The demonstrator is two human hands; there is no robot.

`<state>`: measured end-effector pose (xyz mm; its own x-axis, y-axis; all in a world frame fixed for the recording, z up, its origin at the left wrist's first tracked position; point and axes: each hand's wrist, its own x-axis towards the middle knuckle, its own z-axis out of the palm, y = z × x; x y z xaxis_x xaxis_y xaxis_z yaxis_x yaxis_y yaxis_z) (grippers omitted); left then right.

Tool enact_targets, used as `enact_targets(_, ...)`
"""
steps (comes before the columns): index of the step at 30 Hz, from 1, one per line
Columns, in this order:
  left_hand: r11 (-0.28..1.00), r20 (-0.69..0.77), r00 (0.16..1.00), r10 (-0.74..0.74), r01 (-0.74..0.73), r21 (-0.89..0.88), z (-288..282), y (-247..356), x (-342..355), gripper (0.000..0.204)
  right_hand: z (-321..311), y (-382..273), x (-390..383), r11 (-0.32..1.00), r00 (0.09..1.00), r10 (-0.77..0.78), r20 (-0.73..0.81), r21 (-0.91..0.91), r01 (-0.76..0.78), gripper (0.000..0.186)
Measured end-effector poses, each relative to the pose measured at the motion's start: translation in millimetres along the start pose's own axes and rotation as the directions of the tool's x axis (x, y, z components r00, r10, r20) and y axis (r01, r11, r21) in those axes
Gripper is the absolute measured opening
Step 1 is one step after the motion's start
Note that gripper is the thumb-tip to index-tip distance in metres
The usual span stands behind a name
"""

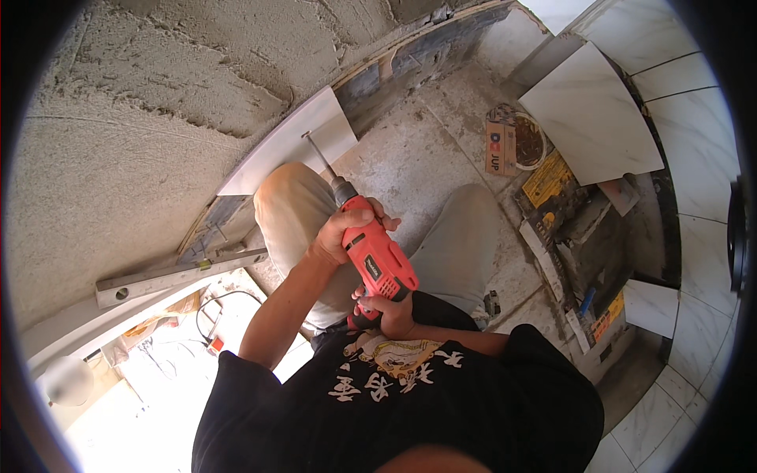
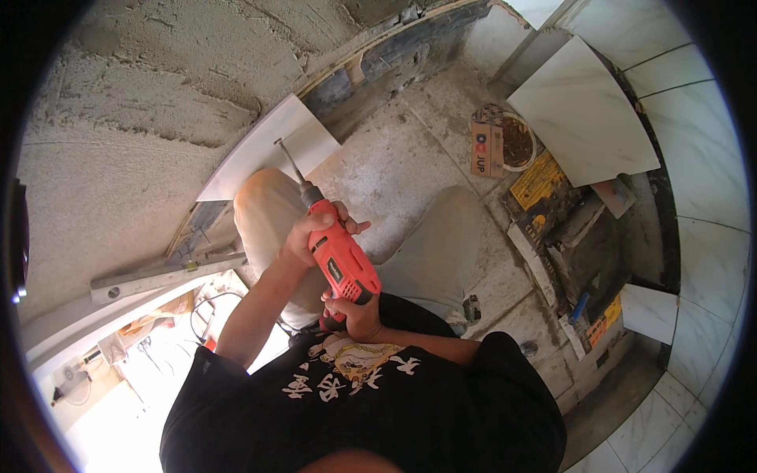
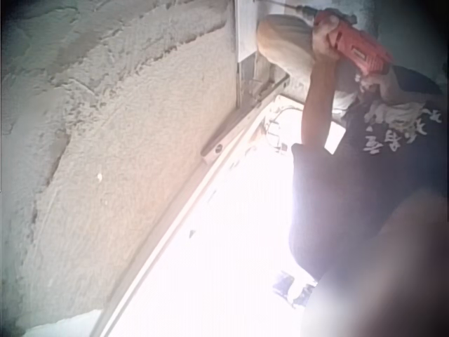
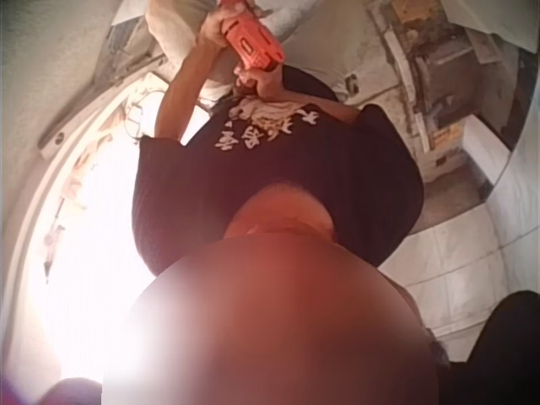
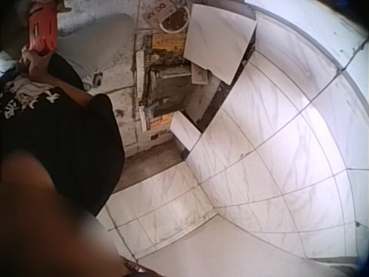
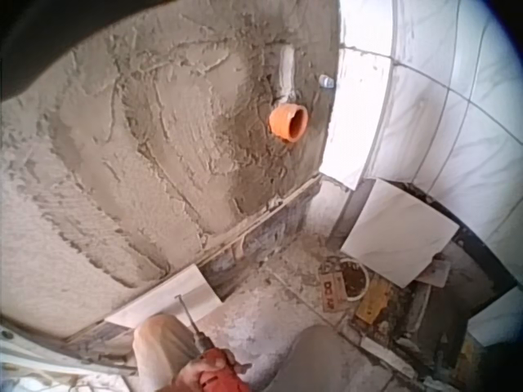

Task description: Drilling a hole into a ceramic wall tile using a power drill.

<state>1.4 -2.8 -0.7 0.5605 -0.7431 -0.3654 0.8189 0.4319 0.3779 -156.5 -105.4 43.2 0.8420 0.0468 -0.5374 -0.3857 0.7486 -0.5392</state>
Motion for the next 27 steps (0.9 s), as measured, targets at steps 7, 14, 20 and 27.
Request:
enact_targets(7,1.000,0.071,0.997,0.015,-0.015,-0.002,0,1,4,0.025,3,-2,0,1.000,1.000,-0.003,-0.019,-0.004,0.003,0.019)
enact_targets(14,0.996,-0.010,0.999,0.037,-0.036,0.082,12,1,1,0.024,-2,2,1,0.999,1.000,-0.024,0.014,-0.026,0.025,0.012)
enact_targets(20,0.995,-0.134,0.991,0.011,0.002,0.096,12,1,-1,0.025,-2,-1,2,1.000,1.000,-0.006,0.000,0.011,0.006,0.010)
enact_targets(27,0.997,-0.126,0.992,0.003,0.007,0.082,11,0,1,0.023,-9,4,4,0.999,0.999,0.047,-0.022,0.003,-0.047,0.020)
